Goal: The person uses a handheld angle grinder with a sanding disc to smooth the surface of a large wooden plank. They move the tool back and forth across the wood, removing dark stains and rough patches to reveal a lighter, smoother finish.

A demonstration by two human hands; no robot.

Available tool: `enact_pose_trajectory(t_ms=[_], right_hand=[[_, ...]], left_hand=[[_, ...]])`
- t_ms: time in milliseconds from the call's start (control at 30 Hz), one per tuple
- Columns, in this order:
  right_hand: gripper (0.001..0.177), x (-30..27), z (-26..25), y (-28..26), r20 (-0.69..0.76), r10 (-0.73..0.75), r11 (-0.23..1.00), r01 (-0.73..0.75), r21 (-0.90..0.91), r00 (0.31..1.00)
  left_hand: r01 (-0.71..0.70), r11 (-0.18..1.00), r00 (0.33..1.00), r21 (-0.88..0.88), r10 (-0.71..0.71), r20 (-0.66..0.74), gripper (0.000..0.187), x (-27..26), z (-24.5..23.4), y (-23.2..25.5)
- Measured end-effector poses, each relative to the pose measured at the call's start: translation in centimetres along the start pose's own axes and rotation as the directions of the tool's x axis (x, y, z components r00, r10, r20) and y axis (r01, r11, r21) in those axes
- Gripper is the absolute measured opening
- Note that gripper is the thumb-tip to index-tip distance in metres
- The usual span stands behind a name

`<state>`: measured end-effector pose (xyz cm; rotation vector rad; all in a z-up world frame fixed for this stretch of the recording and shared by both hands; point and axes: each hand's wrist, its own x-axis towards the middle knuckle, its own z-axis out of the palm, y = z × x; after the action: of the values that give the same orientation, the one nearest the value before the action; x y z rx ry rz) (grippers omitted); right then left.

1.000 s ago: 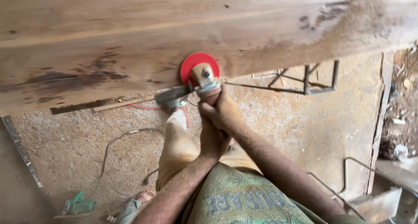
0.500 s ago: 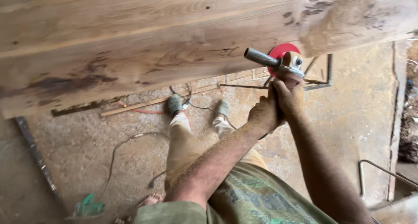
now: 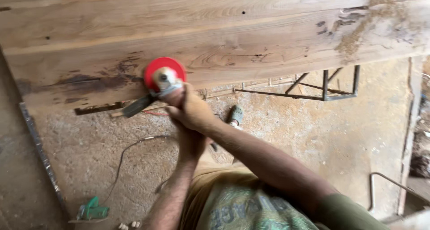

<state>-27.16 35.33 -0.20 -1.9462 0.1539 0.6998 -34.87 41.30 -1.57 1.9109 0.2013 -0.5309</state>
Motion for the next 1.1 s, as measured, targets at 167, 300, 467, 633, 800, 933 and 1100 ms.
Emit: enact_pose_trajectory(t_ms=[167,300,467,633,800,933,1100], right_hand=[[0.083,0.6,-2.5,-0.8,-0.061,0.093,0.993,-0.097,-0.073,0.994],[0.081,-0.7,-8.5,3.9,-0.271,0.111,0.993,-0.120,-0.018,0.956],[0.083,-3.2,-17.6,10.5,-0.358,0.281,0.958,-0.280,0.055,0.890],[0.079,-5.2,-24.4,16.5,-0.470,0.304,0.952,-0.280,0.123,0.829],[0.043,-6.9,-30.7,22.5,-0.512,0.337,0.934,-0.212,0.288,0.790],[0.030,-9.1,-33.8,24.9,-0.621,0.135,0.971,0.021,0.237,0.772],[0.042,-8.9,-30.8,23.4,-0.598,0.086,0.986,0.020,0.168,0.797]], left_hand=[[-0.030,0.998,0.996,-0.057,0.025,-0.084,0.075,0.7,0.2,1.8],[-0.099,0.991,0.995,-0.089,0.098,-0.025,0.091,1.6,5.0,4.4],[-0.075,0.984,0.977,-0.160,0.105,0.187,0.100,3.2,14.0,8.8],[-0.081,0.994,0.933,0.080,0.047,0.356,0.096,5.2,20.2,12.7],[0.022,0.990,0.844,0.136,-0.091,0.528,0.081,7.0,26.8,16.2],[-0.091,0.977,0.854,0.193,-0.023,0.521,0.095,7.1,29.9,18.0],[-0.049,0.955,0.853,0.292,-0.112,0.510,0.100,5.7,27.1,16.1]])
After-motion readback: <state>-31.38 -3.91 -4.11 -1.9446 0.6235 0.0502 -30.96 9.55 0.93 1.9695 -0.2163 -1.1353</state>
